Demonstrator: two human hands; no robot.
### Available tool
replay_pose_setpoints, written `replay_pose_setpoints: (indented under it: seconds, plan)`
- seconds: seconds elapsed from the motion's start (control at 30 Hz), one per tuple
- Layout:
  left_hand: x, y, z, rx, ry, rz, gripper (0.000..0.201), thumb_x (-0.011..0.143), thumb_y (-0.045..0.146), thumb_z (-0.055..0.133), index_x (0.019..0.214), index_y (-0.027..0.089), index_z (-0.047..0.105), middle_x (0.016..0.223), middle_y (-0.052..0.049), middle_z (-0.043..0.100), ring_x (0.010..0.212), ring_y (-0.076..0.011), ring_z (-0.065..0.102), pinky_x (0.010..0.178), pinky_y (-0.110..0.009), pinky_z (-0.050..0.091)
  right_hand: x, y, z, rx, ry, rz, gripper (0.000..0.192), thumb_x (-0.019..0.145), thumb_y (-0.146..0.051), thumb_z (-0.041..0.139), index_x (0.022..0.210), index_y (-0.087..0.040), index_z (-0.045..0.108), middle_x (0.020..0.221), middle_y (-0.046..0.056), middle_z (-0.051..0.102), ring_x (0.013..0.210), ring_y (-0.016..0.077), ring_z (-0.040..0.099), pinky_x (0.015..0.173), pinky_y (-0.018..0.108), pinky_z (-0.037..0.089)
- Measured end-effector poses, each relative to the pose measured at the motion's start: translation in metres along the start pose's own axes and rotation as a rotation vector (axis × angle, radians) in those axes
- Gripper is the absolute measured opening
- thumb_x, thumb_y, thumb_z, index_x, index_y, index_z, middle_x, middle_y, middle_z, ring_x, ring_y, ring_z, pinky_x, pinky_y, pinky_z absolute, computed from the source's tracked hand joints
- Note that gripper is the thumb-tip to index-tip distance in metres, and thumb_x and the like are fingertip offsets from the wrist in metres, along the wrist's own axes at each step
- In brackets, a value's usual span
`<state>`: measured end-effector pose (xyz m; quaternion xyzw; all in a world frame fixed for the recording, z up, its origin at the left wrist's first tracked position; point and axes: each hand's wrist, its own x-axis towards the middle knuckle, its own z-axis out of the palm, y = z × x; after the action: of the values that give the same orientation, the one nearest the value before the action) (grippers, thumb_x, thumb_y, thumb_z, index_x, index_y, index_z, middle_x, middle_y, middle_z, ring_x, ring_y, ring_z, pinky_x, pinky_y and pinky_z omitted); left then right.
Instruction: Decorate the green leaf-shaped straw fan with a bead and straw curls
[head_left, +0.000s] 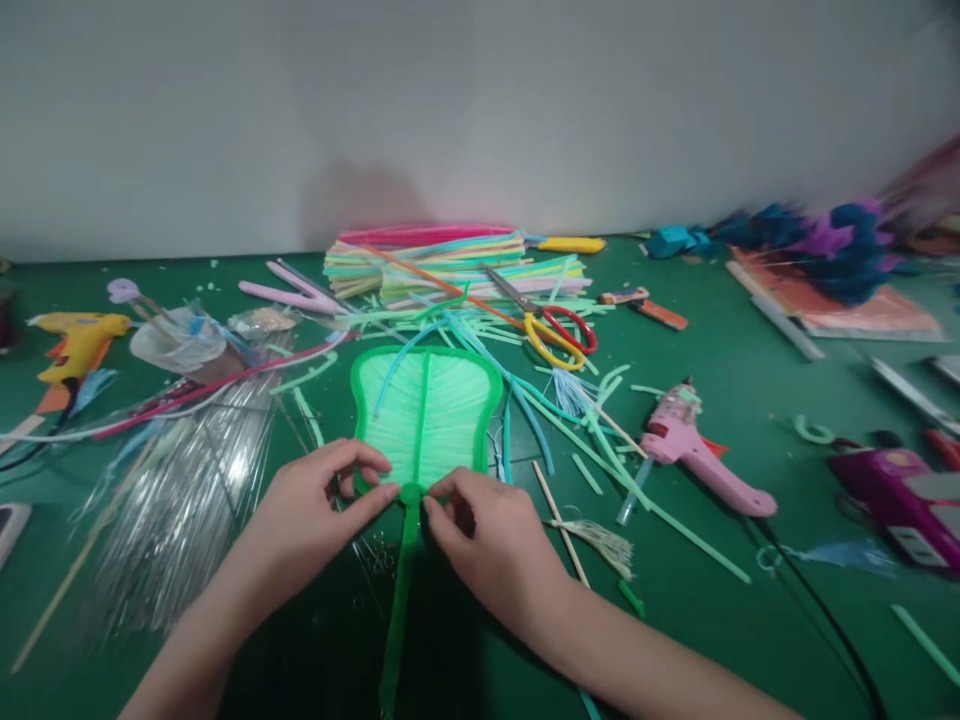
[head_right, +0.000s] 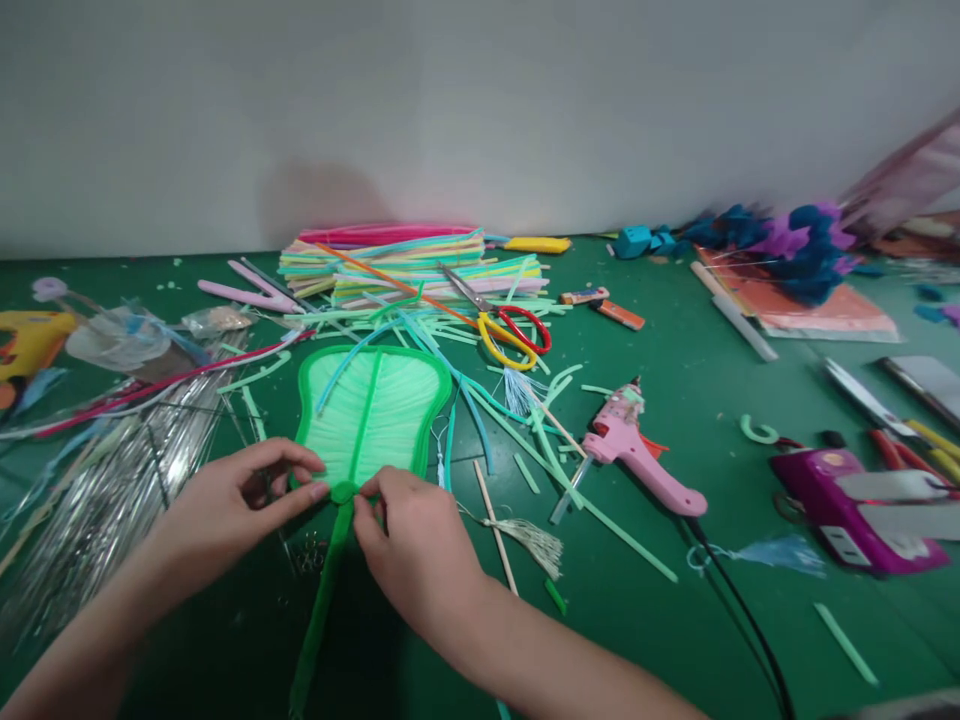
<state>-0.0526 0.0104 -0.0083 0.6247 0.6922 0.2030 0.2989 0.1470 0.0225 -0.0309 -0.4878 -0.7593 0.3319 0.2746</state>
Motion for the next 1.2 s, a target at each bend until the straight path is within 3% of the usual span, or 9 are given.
replay_pose_setpoints:
  seconds: [0.17, 0.33, 0.63, 0.8, 1.03, 1.1, 1.2]
  plan:
    - [-0.001, 0.001, 0.011, 0.005, 0.000, 0.067, 0.028, 0.076, 0.049, 0.070, 0.090, 0.025, 0.069, 0.081, 0.000, 0.065, 0.070, -0.0159, 0.058, 0.062, -0.026, 0.043, -0.004, 0.005, 0.005, -0.069, 0.047, -0.023, 0.011, 0.081, -0.015, 0.063, 0.073, -0.020, 0.057, 0.057, -0.004, 0.059, 0.047, 0.0112, 0.053, 0.049, 0.024, 0.033]
    - [0.000, 0.003, 0.014, 0.046, 0.047, 0.140, 0.014, 0.079, 0.039, 0.067, 0.087, 0.027, 0.071, 0.083, 0.000, 0.065, 0.076, -0.0164, 0.059, 0.064, -0.026, 0.043, -0.007, 0.004, 0.005, -0.054, -0.001, -0.011, 0.011, 0.084, -0.017, 0.061, 0.075, -0.020, 0.053, 0.054, -0.004, 0.056, 0.045, 0.0116, 0.053, 0.048, 0.023, 0.032]
    - [-0.002, 0.006, 0.011, 0.021, -0.004, 0.113, 0.015, 0.080, 0.035, 0.064, 0.089, 0.029, 0.073, 0.088, 0.000, 0.069, 0.076, -0.0164, 0.061, 0.064, -0.026, 0.045, -0.006, 0.000, 0.006, 0.034, -0.051, 0.077, 0.012, 0.084, -0.019, 0.061, 0.075, -0.020, 0.053, 0.053, -0.004, 0.058, 0.044, 0.0120, 0.054, 0.046, 0.023, 0.031]
    - [-0.003, 0.007, 0.014, 0.029, 0.039, 0.118, 0.019, 0.077, 0.043, 0.068, 0.086, 0.027, 0.073, 0.083, -0.001, 0.068, 0.073, -0.0174, 0.059, 0.065, -0.028, 0.045, -0.006, 0.001, 0.008, 0.059, -0.057, 0.103, 0.011, 0.083, -0.018, 0.061, 0.075, -0.020, 0.054, 0.054, -0.004, 0.059, 0.045, 0.0118, 0.054, 0.047, 0.022, 0.030]
    - [-0.001, 0.010, 0.018, 0.049, 0.019, 0.093, 0.011, 0.079, 0.034, 0.065, 0.084, 0.026, 0.072, 0.082, 0.000, 0.067, 0.080, -0.0186, 0.058, 0.071, -0.030, 0.043, -0.006, -0.001, 0.005, 0.063, -0.106, 0.111, 0.009, 0.085, -0.020, 0.060, 0.077, -0.019, 0.057, 0.055, -0.003, 0.060, 0.045, 0.0115, 0.055, 0.047, 0.022, 0.031]
    - [-0.001, 0.011, 0.019, 0.053, 0.020, 0.086, 0.011, 0.079, 0.033, 0.065, 0.084, 0.026, 0.071, 0.082, 0.001, 0.067, 0.080, -0.0188, 0.058, 0.072, -0.030, 0.043, -0.005, -0.002, 0.001, 0.035, -0.118, 0.109, 0.004, 0.085, -0.023, 0.060, 0.084, -0.018, 0.061, 0.053, -0.004, 0.060, 0.045, 0.0123, 0.055, 0.047, 0.022, 0.032]
    - [-0.001, 0.012, 0.019, 0.046, 0.025, 0.084, 0.011, 0.080, 0.034, 0.064, 0.082, 0.026, 0.071, 0.081, 0.001, 0.067, 0.082, -0.0194, 0.057, 0.072, -0.031, 0.042, -0.004, -0.001, -0.003, -0.044, -0.106, 0.019, 0.023, 0.088, -0.027, 0.059, 0.110, -0.022, 0.064, 0.054, -0.005, 0.062, 0.044, 0.0134, 0.056, 0.047, 0.022, 0.033]
